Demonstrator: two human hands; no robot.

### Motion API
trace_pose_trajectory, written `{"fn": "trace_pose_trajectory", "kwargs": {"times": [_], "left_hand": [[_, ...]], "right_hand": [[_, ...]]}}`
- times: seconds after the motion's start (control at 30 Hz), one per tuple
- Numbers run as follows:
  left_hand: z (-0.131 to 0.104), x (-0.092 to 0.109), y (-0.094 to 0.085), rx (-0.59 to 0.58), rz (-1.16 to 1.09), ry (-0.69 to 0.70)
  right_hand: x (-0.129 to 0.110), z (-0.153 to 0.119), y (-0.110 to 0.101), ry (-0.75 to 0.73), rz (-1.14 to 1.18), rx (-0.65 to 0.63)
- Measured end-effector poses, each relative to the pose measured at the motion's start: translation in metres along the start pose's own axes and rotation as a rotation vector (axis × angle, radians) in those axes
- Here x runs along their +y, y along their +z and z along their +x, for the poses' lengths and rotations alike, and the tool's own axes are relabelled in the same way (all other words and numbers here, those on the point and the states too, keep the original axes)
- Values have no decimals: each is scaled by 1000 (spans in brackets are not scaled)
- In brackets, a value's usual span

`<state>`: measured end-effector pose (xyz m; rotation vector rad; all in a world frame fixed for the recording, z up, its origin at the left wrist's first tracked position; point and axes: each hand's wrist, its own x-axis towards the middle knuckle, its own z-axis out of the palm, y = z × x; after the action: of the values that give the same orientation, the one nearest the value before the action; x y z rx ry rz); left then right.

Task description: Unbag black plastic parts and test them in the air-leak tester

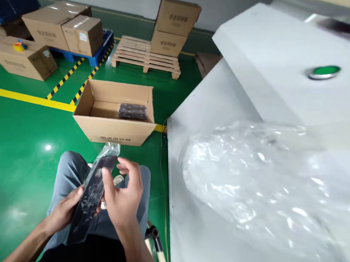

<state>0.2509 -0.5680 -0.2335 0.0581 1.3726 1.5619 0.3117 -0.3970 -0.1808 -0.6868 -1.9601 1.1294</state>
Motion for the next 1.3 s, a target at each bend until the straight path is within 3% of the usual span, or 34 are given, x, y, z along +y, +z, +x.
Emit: {"fn": "trace_pose_trajectory", "kwargs": {"times": [0.13,0.3,0.53,0.67,0.77,0.87,1.07,1.23,1.3], "left_hand": [[-13,-23,-3,70,135,-11],[-20,-35,-10,117,236,-79],[-24,-24,-14,35,400,-57],[-25,-13,-12,-31,571,62],[-24,-8,-10,-26,622,77],[-24,-4,-6,-5,495,40],[-8,19,7,101,-186,-120],[13,50,6,292,-409,132],[17,58,5,327,-433,215]], "right_hand": [[0,3,5,161,132,22],[6,-2,-4,156,153,37],[8,2,-20,102,93,-12],[4,5,-20,170,76,-27],[4,7,-17,209,70,-8],[7,7,-14,226,51,8],[13,-9,-5,217,91,57],[-1,-49,7,69,164,-317],[-6,-64,12,38,187,-399]]}}
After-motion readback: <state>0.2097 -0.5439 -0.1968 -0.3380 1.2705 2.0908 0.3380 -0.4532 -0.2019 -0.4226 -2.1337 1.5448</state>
